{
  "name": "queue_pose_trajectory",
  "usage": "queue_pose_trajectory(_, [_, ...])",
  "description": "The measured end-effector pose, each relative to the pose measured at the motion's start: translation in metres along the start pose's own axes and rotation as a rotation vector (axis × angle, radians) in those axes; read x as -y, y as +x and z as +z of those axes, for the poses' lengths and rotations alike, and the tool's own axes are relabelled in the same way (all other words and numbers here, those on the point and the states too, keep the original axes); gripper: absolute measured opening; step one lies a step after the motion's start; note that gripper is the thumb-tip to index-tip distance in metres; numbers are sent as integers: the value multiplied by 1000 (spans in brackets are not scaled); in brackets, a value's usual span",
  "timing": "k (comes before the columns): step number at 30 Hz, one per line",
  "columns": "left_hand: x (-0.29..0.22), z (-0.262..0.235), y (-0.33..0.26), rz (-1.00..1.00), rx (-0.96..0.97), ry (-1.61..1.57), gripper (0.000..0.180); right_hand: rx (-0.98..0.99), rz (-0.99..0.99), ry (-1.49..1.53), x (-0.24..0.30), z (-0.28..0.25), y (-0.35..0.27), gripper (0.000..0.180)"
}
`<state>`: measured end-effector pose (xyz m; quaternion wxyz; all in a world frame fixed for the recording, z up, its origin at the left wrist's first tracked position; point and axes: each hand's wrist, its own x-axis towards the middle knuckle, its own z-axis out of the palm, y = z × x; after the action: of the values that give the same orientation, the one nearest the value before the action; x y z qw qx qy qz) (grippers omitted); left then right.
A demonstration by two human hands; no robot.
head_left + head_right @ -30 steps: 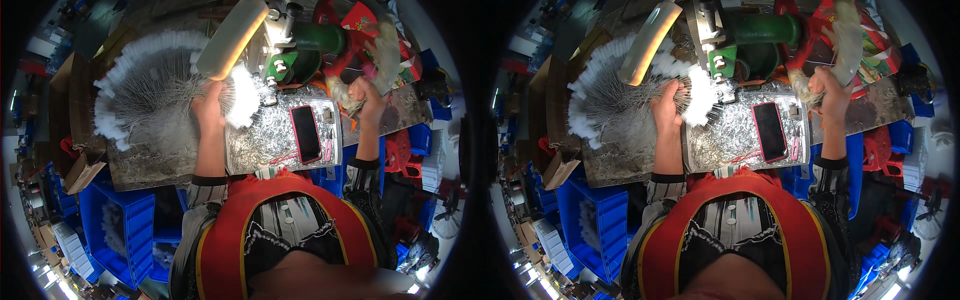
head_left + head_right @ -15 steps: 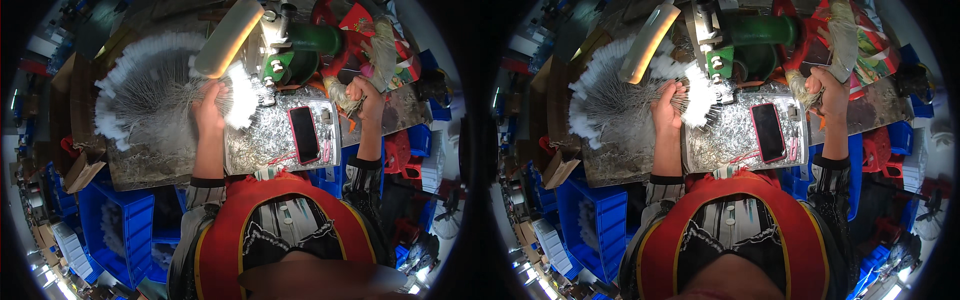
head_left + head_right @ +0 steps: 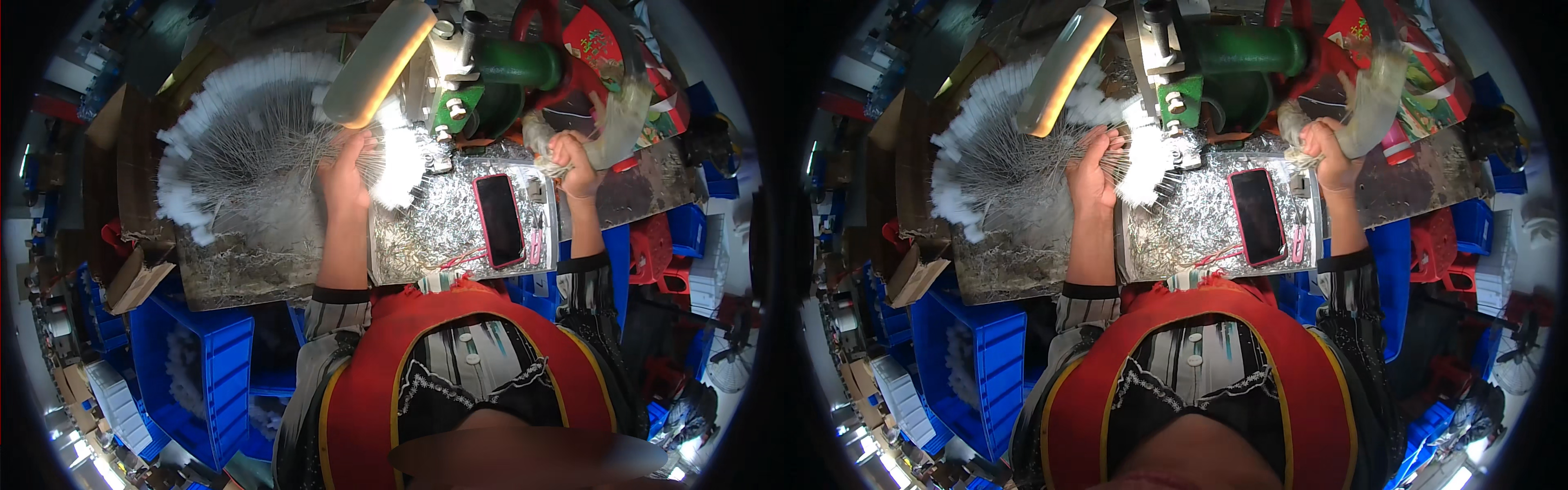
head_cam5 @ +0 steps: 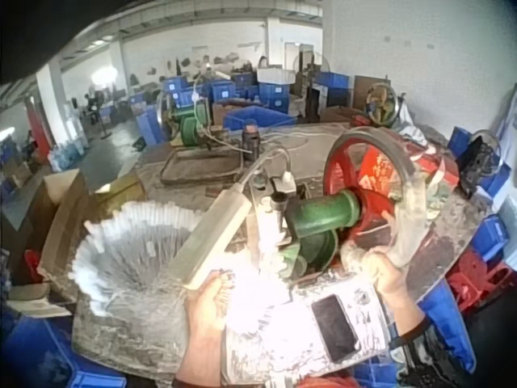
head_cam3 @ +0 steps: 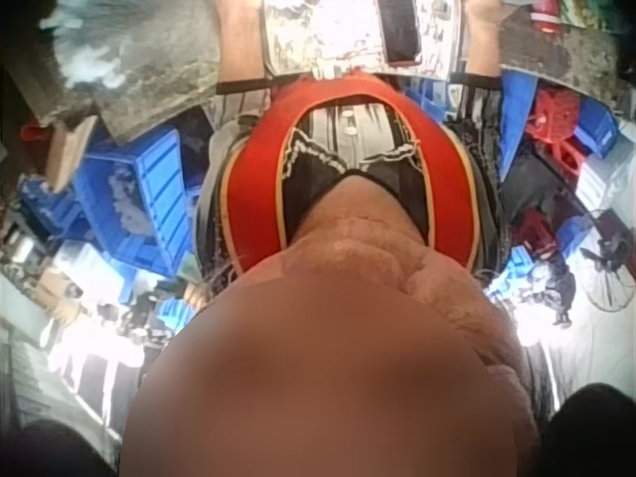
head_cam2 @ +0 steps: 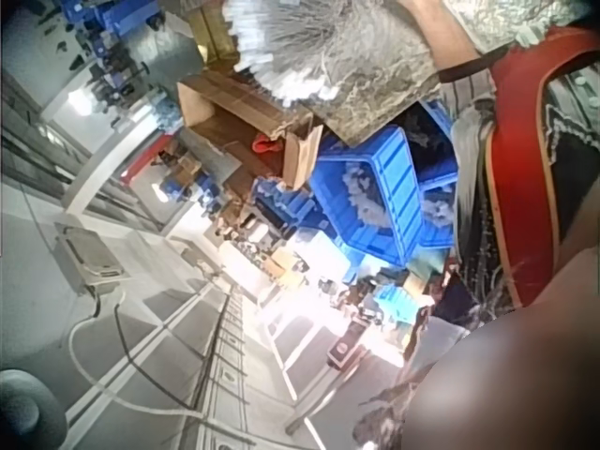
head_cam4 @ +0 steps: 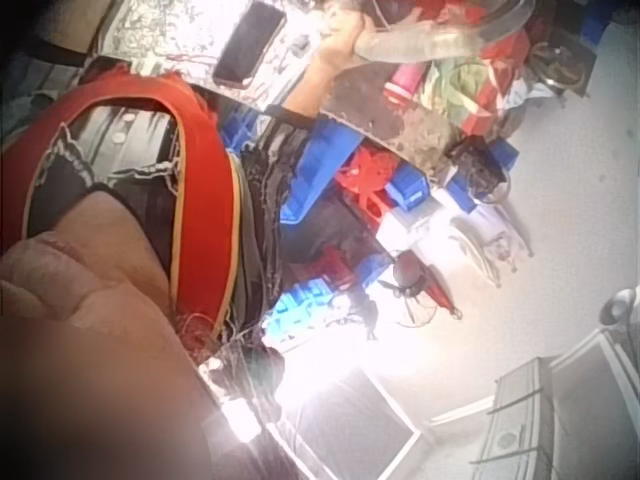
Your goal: Assembling white fluffy brush heads onto sticks using an industrial assembly machine.
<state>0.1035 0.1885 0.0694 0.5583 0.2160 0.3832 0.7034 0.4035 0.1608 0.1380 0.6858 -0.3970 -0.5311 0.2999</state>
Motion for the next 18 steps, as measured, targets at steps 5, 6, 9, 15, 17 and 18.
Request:
queue_pose_trajectory(5, [-2, -4, 0, -49, 58, -86, 28, 22, 174, 51, 22, -10, 9, 30])
queue_pose_trajectory(6, [-1, -6, 1, -38, 48, -95, 28, 30, 209, 52, 29, -8, 12, 30])
queue_pose_trajectory(9, [2, -10, 2, -38, 42, -136, 28, 27, 243, 31, 38, -4, 16, 29])
queue_pose_trajectory(15, [3, 0, 3, -59, -7, -145, 29, 29, 267, 57, 32, -13, 16, 26])
queue_pose_trajectory(17, [2, 1, 3, -63, -21, -130, 29, -8, 282, 41, 37, -9, 16, 25])
queue_pose_trajectory(18, [2, 2, 4, -60, -22, -128, 30, -9, 283, 41, 40, -8, 17, 25])
